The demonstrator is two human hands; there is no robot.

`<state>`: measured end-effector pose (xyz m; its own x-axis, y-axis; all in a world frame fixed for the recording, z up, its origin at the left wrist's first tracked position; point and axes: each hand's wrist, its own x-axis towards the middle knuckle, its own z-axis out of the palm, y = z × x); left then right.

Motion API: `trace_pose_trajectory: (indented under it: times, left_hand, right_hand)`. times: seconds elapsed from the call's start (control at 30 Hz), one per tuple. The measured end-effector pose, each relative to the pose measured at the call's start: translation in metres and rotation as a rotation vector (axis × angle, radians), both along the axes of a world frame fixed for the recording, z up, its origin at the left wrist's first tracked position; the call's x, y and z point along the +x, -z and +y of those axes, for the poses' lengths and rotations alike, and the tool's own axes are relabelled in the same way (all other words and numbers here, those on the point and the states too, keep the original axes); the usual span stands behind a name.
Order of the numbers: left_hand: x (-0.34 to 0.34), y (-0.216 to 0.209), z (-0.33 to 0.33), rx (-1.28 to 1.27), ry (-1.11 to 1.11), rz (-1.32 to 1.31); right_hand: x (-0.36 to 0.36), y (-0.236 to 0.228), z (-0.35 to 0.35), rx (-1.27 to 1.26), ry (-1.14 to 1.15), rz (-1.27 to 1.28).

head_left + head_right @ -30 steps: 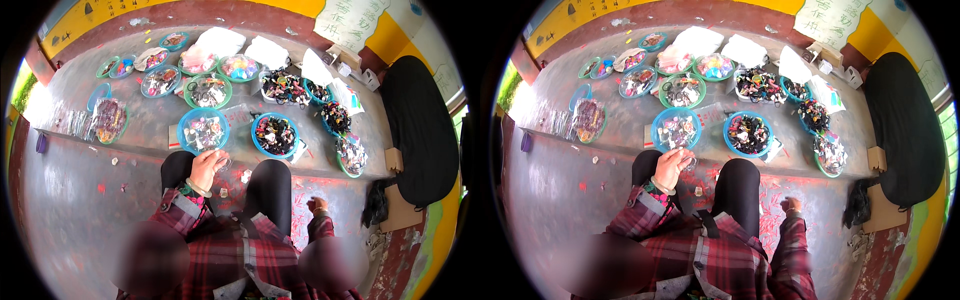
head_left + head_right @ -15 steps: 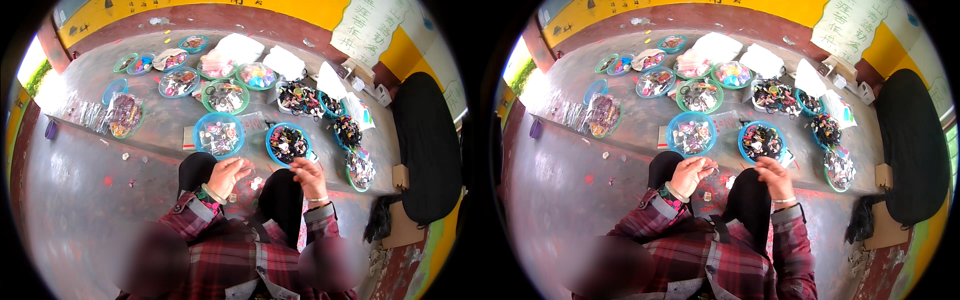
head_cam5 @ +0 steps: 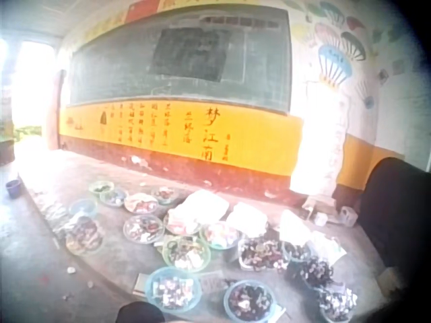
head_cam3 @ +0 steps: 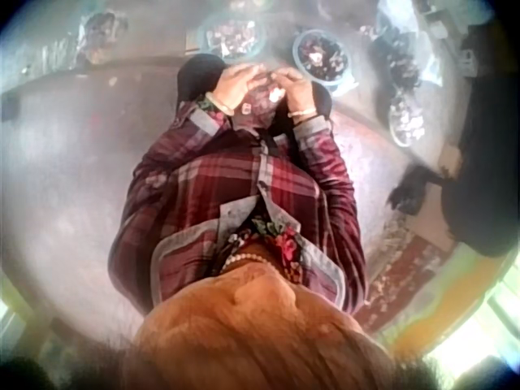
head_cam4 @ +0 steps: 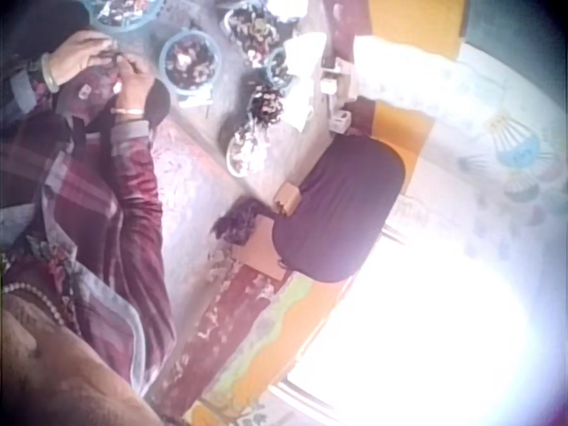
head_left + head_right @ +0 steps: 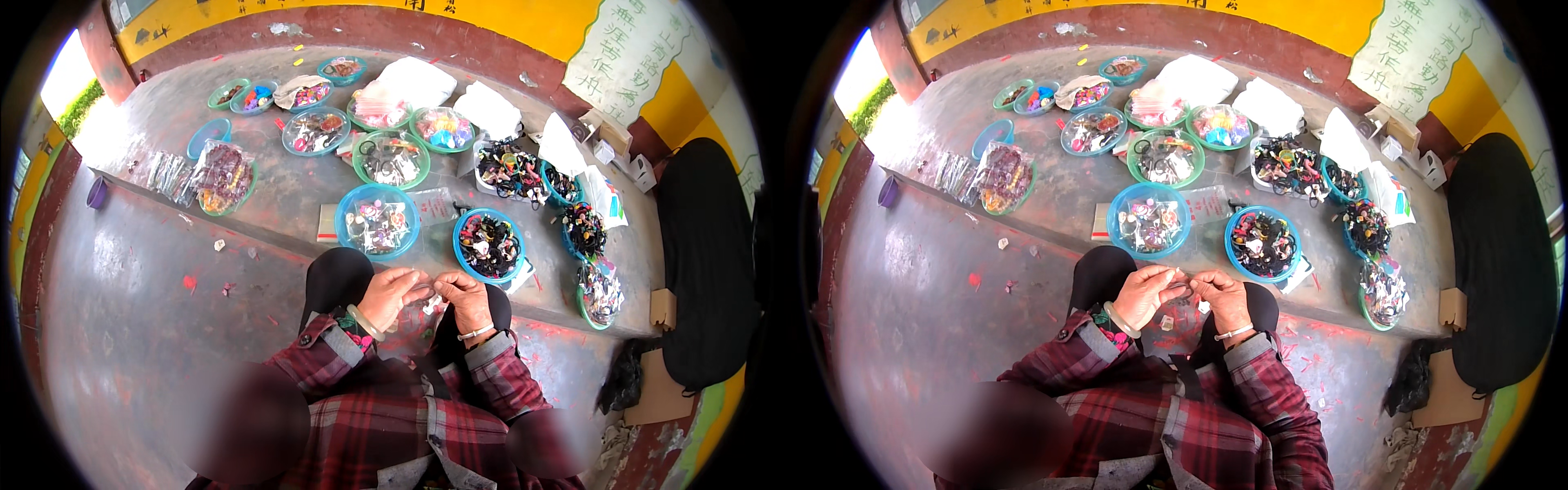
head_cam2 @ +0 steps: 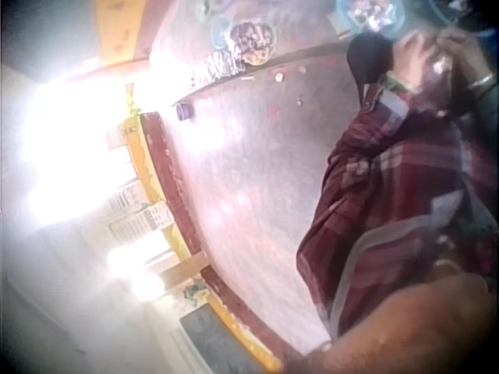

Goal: The person sits on the floor and repeatedly picks up small hair accessories from a blue bowl, places them into clear plastic bags, and sets the filled bags aside. The workspace includes multiple bowls of accessories and stacks of packaging materials.

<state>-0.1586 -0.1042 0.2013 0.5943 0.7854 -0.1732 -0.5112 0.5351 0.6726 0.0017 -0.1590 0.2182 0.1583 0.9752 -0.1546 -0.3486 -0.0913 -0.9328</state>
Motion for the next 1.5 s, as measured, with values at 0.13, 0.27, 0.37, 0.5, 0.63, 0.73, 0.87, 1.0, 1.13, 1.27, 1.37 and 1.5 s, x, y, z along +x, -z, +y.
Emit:
trace_pose_trajectory:
  times: [0.13,0.27,0.37,0.5,0.63,0.73,0.87,1.0,1.13,1.27,1.37,1.5]
  left_hand:
    - [0.003,0.0,0.001,0.067,0.073,0.055]
    - [0.003,0.017,0.003,0.125,0.125,0.098]
    - [0.002,0.014,0.004,0.08,0.09,0.128]
    - [-0.001,0.007,0.006,0.089,0.12,0.193]
    - [-0.002,0.006,0.006,0.084,0.164,0.17]
    - [-0.003,0.003,0.005,0.075,0.176,0.152]
    - [-0.005,0.012,0.005,0.043,0.198,0.077]
    - [-0.006,0.008,0.008,-0.002,0.242,0.045]
    - [-0.008,0.01,0.009,-0.041,0.274,-0.054]
    - [-0.008,0.01,0.01,0.003,0.299,-0.139]
    - [-0.008,0.007,0.011,0.002,0.294,-0.14]
    - [-0.006,0.013,0.011,-0.112,0.238,-0.082]
  right_hand:
    - [0.004,0.008,0.001,0.0,0.064,-0.077]
    - [0.004,0.009,0.001,-0.016,0.066,-0.144]
    - [0.005,0.015,0.002,-0.017,0.063,-0.183]
    - [0.003,0.01,0.001,0.028,0.049,-0.14]
    - [0.004,0.005,-0.002,-0.026,0.028,-0.093]
    - [0.007,0.007,-0.004,-0.03,0.01,-0.083]
    - [0.007,0.004,-0.004,0.037,-0.019,-0.124]
    - [0.01,0.006,-0.005,0.073,-0.036,-0.145]
    - [0.01,0.003,-0.006,0.112,-0.039,-0.228]
    - [0.009,0.004,-0.006,0.163,-0.006,-0.286]
    - [0.009,0.005,-0.005,0.192,-0.006,-0.312]
    - [0.008,0.007,-0.004,0.21,-0.028,-0.348]
